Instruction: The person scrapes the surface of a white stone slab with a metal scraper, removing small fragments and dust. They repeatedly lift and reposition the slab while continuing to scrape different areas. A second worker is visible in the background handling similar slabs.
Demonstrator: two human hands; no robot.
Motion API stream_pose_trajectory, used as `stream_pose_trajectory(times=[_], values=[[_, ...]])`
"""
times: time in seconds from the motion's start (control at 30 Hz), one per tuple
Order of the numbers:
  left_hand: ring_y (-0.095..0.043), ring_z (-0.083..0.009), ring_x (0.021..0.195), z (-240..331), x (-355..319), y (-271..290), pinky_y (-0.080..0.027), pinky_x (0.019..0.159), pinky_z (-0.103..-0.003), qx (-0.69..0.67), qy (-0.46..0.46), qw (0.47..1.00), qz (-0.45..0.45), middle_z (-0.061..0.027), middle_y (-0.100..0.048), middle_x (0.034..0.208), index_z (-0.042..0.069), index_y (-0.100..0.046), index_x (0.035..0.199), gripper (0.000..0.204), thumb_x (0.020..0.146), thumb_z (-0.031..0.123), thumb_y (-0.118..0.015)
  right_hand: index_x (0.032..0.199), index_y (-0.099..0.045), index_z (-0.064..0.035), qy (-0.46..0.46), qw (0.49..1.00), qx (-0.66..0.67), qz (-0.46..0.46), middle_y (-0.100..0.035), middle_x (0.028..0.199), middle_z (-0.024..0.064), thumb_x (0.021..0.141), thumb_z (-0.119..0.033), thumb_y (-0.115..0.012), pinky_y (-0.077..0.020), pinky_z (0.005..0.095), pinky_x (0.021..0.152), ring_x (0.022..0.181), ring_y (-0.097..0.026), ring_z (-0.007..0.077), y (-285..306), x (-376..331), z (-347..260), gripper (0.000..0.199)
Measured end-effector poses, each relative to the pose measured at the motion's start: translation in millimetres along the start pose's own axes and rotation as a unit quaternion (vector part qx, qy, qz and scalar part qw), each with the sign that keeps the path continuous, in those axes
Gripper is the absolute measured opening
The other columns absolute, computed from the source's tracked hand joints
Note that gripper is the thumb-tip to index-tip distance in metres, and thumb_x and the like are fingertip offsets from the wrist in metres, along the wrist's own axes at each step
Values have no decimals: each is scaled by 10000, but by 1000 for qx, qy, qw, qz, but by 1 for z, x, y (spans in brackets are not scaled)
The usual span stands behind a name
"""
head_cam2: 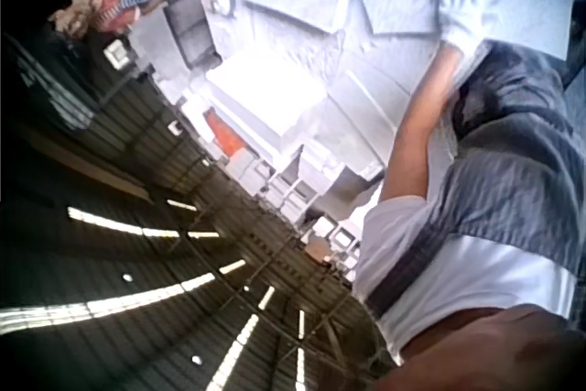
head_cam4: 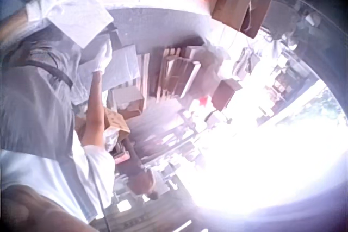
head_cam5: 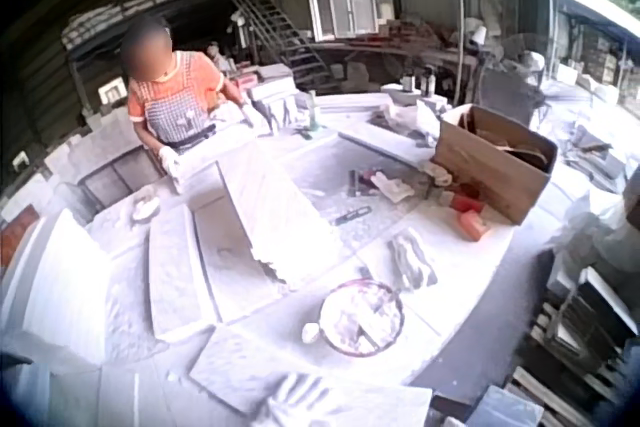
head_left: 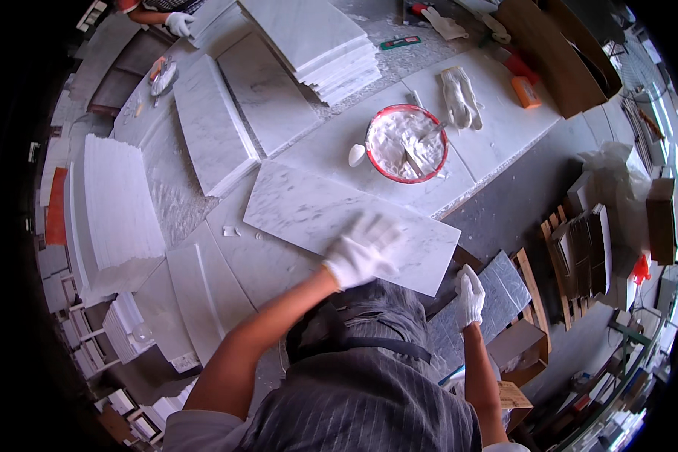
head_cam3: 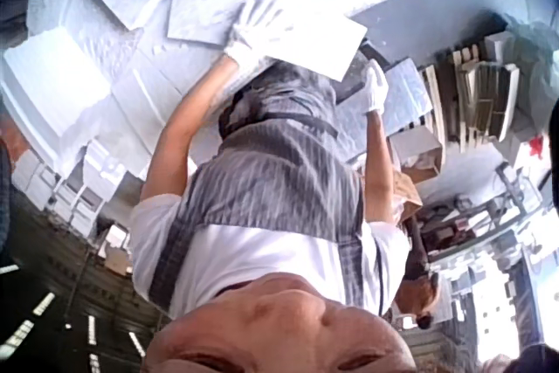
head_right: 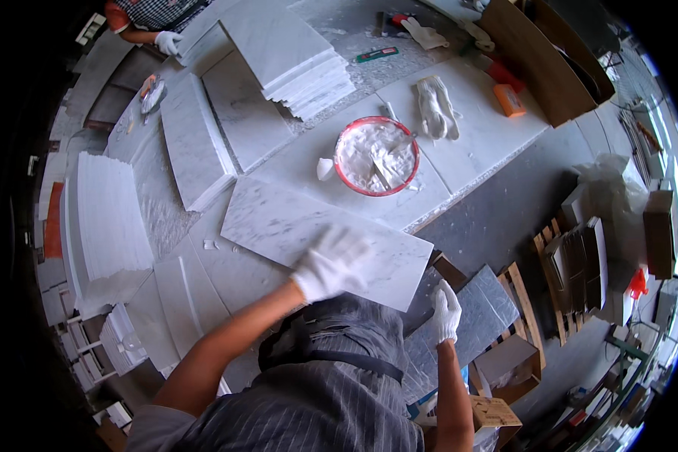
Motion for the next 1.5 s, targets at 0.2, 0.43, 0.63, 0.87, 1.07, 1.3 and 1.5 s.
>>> stream_pose_trajectory(times=[0.2, 0.43, 0.63, 0.87, 1.07, 1.3, 1.5], values=[[-185, -356, 1525, -127, -53, -38, -70, 1236, -538, -80, 250, 962, 71, -171, -259, 1632, 90, -298, 1570, 798, 997, 645, -317, 1387, -574, -22, -20, 1000, 9, -16, -669, 1160, 46, 1033, -245, -551, -510, 280, 847, 978, -630, 128, -2, 8, 6, 419], [-235, -286, 1519, 58, 33, 1, -160, 1225, -534, -135, -9, 985, 106, -87, -301, 1630, 155, -396, 1527, 694, 962, 556, -444, 1316, -613, 22, -2, 998, 15, -68, -702, 1177, 99, 1003, -192, -550, -483, 298, 926, 1054, -624, 165, -55, -2, 10, 384], [-166, -225, 1542, 90, 22, -6, -59, 1263, -487, -118, -140, 983, 33, -33, -199, 1671, 222, -270, 1584, 717, 991, 623, -306, 1273, -628, 36, 50, 993, -73, -82, -702, 1148, 77, 1031, -229, -503, -472, 314, 932, 1040, -620, 167, -47, 1, 30, 380], [-222, -339, 1516, -168, -65, -44, -153, 1235, -473, -7, 305, 946, 110, -109, -307, 1627, 157, -389, 1538, 670, 1005, 562, -401, 1220, -636, 59, 24, 995, -58, -83, -702, 1108, 73, 1027, -257, -504, -469, 312, 917, 1011, -612, 160, -51, 3, 16, 393], [-299, -368, 1468, -168, -105, -56, -190, 1210, -505, -29, 337, 933, 124, -156, -373, 1576, 112, -413, 1507, 684, 1002, 574, -380, 1172, -646, 55, 61, 991, -56, -101, -707, 1051, 77, 1020, -285, -497, -479, 318, 862, 943, -608, 158, -63, -1, 9, 401], [-280, -262, 1490, 63, -19, -24, -164, 1233, -529, -177, -23, 976, 125, -67, -362, 1591, 212, -455, 1491, 695, 925, 612, -497, 1174, -647, 36, 29, 992, -69, -106, -708, 1057, 88, 1011, -286, -520, -487, 315, 859, 962, -625, 156, -61, 6, 14, 382], [-323, -199, 1464, 93, -28, 9, -207, 1237, -498, -295, -181, 936, 70, 34, -480, 1498, 215, -663, 1248, 395, 898, 397, -642, 1213, -633, 27, 130, 980, -78, -129, -696, 1118, 92, 1009, -288, -531, -484, 317, 864, 978, -620, 154, -55, 11, 46, 389]])
Point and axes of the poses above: each hand's wrist, its own x-axis towards the middle knuckle, its own y-axis out of the back of the hand, z = x × y, the point moved 4 cm from there along x, towards the middle knuckle
